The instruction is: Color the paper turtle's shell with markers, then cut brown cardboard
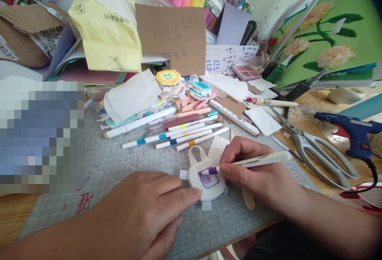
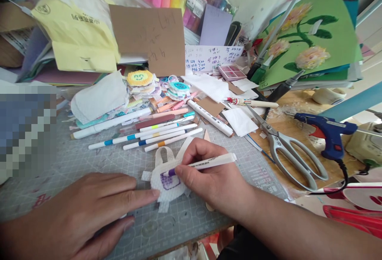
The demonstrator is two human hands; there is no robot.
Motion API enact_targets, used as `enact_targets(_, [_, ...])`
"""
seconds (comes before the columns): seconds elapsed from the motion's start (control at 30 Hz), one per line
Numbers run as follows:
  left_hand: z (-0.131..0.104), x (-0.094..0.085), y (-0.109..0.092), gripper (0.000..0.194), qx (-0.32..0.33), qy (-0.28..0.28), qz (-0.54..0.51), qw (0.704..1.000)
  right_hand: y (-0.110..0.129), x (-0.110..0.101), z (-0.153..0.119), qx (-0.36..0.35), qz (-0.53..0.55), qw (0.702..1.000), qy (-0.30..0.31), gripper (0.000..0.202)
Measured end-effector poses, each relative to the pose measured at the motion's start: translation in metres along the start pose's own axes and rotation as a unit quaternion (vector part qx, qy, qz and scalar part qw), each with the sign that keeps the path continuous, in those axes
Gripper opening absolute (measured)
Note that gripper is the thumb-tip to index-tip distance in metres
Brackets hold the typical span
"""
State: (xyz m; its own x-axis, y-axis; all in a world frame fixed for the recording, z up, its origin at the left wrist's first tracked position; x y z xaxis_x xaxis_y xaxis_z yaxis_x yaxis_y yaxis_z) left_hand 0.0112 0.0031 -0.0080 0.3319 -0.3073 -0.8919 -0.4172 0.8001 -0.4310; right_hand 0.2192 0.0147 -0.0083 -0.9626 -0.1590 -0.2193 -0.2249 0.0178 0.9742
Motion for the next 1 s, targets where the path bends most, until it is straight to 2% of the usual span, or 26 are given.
enact_targets(0.13, [0.001,-0.001,0.0,0.037,0.005,0.001,-0.005,1.0,-0.004,-0.004,0.0,0.004,0.034,0.999,-0.034,0.017])
enact_targets(0.3, [0.001,-0.001,-0.001,0.041,0.005,0.001,-0.006,1.0,-0.004,-0.001,0.001,0.002,0.014,1.0,-0.005,0.019])
enact_targets(0.47, [0.001,0.0,0.001,0.04,-0.001,0.001,-0.003,1.0,-0.009,-0.003,-0.001,0.014,0.063,0.997,-0.044,0.017])
enact_targets(0.6, [0.001,0.002,0.002,0.043,0.006,-0.004,-0.001,1.0,-0.008,-0.002,-0.001,0.008,0.039,0.999,-0.016,0.019])
enact_targets(0.67, [-0.001,0.003,0.003,0.043,0.006,-0.015,-0.009,1.0,-0.009,-0.003,-0.001,0.013,0.034,0.999,-0.023,0.019])
enact_targets(0.77, [-0.003,0.004,0.003,0.043,0.008,-0.024,-0.014,1.0,-0.014,-0.006,-0.002,0.02,0.08,0.995,-0.049,0.016])
enact_targets(0.9, [-0.004,0.004,0.002,0.044,0.008,-0.023,-0.012,1.0,-0.018,-0.006,-0.002,0.022,0.083,0.996,-0.031,0.017])
enact_targets(1.0, [-0.004,0.004,0.002,0.045,0.009,-0.025,-0.014,1.0,-0.018,-0.006,-0.001,0.02,0.094,0.995,-0.041,0.017])
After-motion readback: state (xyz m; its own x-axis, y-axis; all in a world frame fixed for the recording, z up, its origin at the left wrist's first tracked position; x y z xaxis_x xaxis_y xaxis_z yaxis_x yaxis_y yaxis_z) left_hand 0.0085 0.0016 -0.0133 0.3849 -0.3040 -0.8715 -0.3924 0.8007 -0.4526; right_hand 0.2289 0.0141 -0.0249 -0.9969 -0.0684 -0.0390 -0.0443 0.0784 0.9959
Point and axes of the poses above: each hand's wrist, its own z-axis towards the middle knuckle, its own x-axis out of the palm, y = z × x, the point moved 3 cm from there along z, towards the middle knuckle, and after that the axes turned 1 degree about -x, right-handed, at the moved point
